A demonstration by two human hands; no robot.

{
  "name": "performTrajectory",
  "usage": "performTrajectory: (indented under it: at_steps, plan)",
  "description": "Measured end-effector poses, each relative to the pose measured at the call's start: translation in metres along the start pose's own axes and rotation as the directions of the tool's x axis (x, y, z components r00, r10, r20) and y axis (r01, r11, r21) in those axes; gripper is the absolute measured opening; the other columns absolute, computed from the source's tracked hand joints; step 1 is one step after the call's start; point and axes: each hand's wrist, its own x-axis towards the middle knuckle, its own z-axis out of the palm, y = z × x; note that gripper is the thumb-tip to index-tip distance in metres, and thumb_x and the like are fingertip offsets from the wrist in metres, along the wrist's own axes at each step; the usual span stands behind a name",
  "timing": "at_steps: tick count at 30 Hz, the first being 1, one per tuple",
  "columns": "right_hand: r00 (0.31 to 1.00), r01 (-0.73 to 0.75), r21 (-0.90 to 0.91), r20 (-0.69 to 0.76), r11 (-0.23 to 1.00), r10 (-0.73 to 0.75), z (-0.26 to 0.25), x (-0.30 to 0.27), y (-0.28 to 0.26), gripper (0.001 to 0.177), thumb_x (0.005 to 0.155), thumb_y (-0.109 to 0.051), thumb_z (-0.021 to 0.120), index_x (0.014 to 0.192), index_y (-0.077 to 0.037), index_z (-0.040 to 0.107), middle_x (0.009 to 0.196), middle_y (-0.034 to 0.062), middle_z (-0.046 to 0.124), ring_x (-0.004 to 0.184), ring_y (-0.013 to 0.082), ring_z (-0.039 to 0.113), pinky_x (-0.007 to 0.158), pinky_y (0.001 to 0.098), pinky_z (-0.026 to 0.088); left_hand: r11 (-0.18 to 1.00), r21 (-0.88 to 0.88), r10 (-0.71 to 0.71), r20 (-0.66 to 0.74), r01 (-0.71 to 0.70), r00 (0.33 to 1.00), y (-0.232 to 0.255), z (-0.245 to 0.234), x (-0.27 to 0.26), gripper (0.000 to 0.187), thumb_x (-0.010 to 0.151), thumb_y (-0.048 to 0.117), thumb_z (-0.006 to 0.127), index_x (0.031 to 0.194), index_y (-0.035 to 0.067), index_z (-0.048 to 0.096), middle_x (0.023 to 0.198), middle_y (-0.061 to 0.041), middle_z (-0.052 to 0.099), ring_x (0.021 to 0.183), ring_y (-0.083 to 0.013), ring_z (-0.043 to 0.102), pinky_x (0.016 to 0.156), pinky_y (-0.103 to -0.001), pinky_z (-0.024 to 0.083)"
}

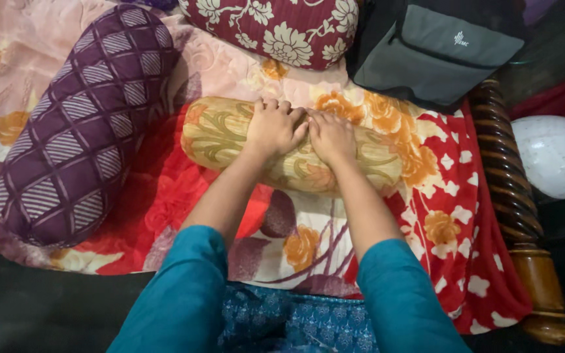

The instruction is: The person sits on the floor and arranges several cylindrical pillows on a floral bedspread. They smooth the fabric of the pillows with their hands, repositioning them one by one to create a neat row.

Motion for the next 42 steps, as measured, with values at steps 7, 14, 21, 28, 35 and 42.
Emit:
performTrajectory:
  at_steps: [7, 14, 21, 28, 35, 42]
  plan:
    - [0.961, 0.144, -0.073, -0.229, 0.987, -0.157, 0.014, -0.022, 0.002, 0.040, 0.104, -0.030, 0.052, 0.139, -0.013, 0.062, 0.135, 0.0122, 0.064, 0.129, 0.0320, 0.058, 0.110, 0.0534, 0.039, 0.996, 0.045, 0.084, -0.368, -0.073, 0.926, 0.000, 0.021, -0.034, 0.051, 0.101, 0.049, 0.050, 0.137, 0.014, 0.062, 0.136, -0.016, 0.060, 0.130, -0.0374, 0.052, 0.113, -0.064, 0.029]
    - [0.812, -0.328, 0.791, -0.044, 0.517, 0.582, -0.037, -0.095, 0.146, 0.060, 0.098, -0.053, 0.063, 0.144, -0.016, 0.053, 0.143, 0.0135, 0.059, 0.134, 0.0311, 0.055, 0.112, 0.0488, 0.045, 0.566, -0.801, -0.746, -0.397, 0.195, 0.536, -0.126, 0.019, -0.127, 0.055, 0.096, 0.047, 0.069, 0.138, 0.011, 0.062, 0.137, -0.009, 0.068, 0.128, -0.0255, 0.066, 0.113, -0.045, 0.050]
    - [0.658, -0.422, 0.724, 0.658, -0.545, 0.366, 0.001, -0.142, 0.170, 0.081, 0.090, -0.066, 0.057, 0.145, -0.006, 0.054, 0.144, 0.0167, 0.061, 0.131, 0.0353, 0.057, 0.108, 0.0547, 0.046, -0.575, -0.818, -0.450, 0.282, -0.033, 0.847, -0.146, 0.064, -0.160, 0.065, 0.097, 0.051, 0.067, 0.151, 0.019, 0.049, 0.143, -0.002, 0.062, 0.129, -0.0251, 0.061, 0.098, -0.044, 0.052]
    - [0.837, -0.135, 0.923, 0.301, -0.361, 0.456, -0.042, -0.230, 0.163, 0.089, 0.082, -0.041, 0.078, 0.158, -0.023, 0.035, 0.144, 0.0136, 0.055, 0.128, 0.0309, 0.055, 0.105, 0.0493, 0.048, -0.447, -0.878, -0.241, -0.065, -0.171, 0.968, -0.094, -0.002, -0.081, 0.065, 0.101, 0.039, 0.069, 0.157, 0.019, 0.043, 0.153, -0.005, 0.054, 0.143, -0.0256, 0.054, 0.122, -0.046, 0.045]
    - [0.541, 0.264, 0.950, -0.291, 0.169, 0.789, -0.117, -0.335, 0.109, 0.093, 0.084, -0.029, 0.085, 0.158, -0.013, 0.031, 0.152, 0.0147, 0.047, 0.138, 0.0329, 0.051, 0.113, 0.0490, 0.048, -0.820, -0.571, -0.029, 0.096, 0.032, 0.995, 0.056, 0.064, 0.084, 0.080, 0.090, 0.062, 0.061, 0.149, 0.010, 0.046, 0.143, -0.010, 0.057, 0.133, -0.0304, 0.056, 0.117, -0.049, 0.046]
    - [0.274, 0.102, 0.899, -0.436, 0.425, 0.857, -0.140, -0.366, 0.105, 0.099, 0.082, -0.033, 0.090, 0.156, -0.019, 0.026, 0.159, 0.0147, 0.032, 0.147, 0.0346, 0.039, 0.121, 0.0520, 0.043, -0.727, -0.675, -0.026, 0.209, 0.125, 0.978, 0.241, 0.151, 0.189, 0.079, 0.089, 0.040, 0.078, 0.147, 0.003, 0.039, 0.134, -0.016, 0.058, 0.121, -0.0322, 0.059, 0.102, -0.050, 0.056]
